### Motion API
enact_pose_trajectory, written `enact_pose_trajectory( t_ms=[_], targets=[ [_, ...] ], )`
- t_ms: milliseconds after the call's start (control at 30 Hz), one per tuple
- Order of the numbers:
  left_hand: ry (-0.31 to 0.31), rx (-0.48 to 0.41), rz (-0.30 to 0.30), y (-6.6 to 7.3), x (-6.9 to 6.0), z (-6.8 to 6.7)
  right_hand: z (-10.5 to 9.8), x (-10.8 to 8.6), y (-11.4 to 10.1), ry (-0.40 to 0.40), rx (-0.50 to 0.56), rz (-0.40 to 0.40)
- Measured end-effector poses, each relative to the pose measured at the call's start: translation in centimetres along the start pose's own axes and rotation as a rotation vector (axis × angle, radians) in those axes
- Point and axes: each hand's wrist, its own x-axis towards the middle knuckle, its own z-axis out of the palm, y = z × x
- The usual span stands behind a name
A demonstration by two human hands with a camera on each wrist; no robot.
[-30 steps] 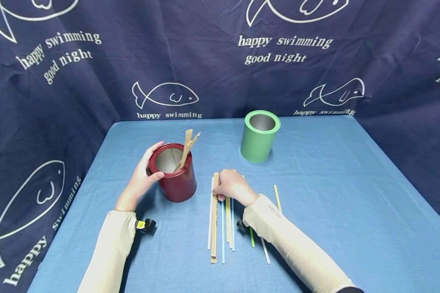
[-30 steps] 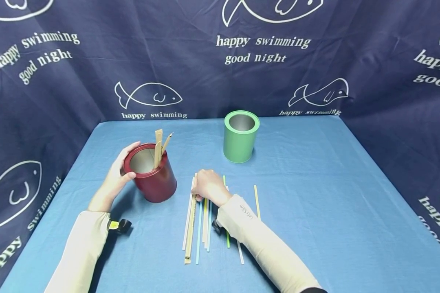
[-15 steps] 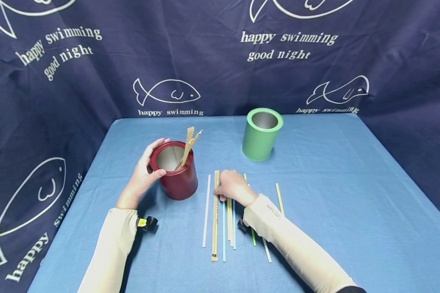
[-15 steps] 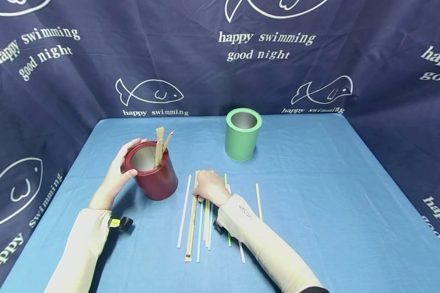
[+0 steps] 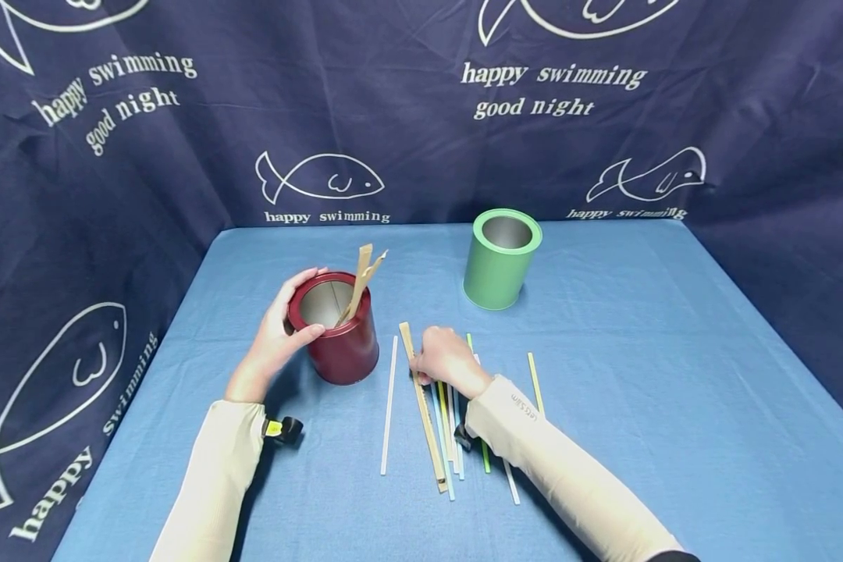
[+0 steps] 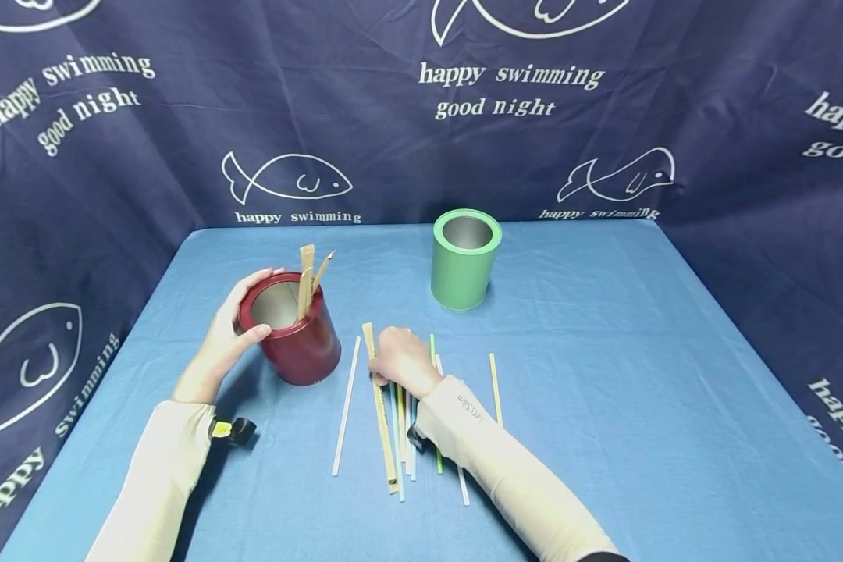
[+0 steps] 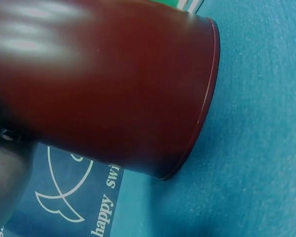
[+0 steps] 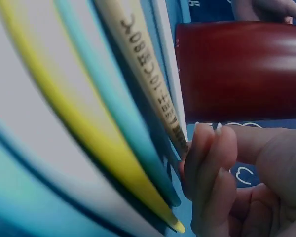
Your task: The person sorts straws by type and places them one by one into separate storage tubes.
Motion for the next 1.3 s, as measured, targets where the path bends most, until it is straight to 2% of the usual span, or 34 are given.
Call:
enact_pose_trajectory(
  t_ms=[267, 467, 600, 800, 1033, 1300],
  targets=[
    [0.009, 0.005, -0.017, 0.0, 0.0, 0.1, -0.5, 0.0, 0.1, 0.009, 0.189, 0.046],
    [0.006, -0.009, -0.012, -0.1, 0.0, 0.1, -0.8, 0.1, 0.3, 0.006, 0.431, 0.084],
    [0.011, -0.006, -0.015, -0.2, 0.0, 0.0, -0.9, 0.2, 0.4, 0.016, 0.537, 0.113],
    [0.011, -0.02, -0.01, -0.2, 0.0, 0.0, -1.1, -0.1, 0.3, 0.039, 0.628, 0.128],
    [0.015, -0.019, -0.024, -0.1, 0.0, 0.0, -1.5, -0.4, 0.2, 0.076, 0.672, 0.133],
    [0.018, -0.013, -0.04, 0.0, -0.1, 0.1, -2.0, -1.1, 0.3, 0.065, 0.746, 0.108]
  ],
)
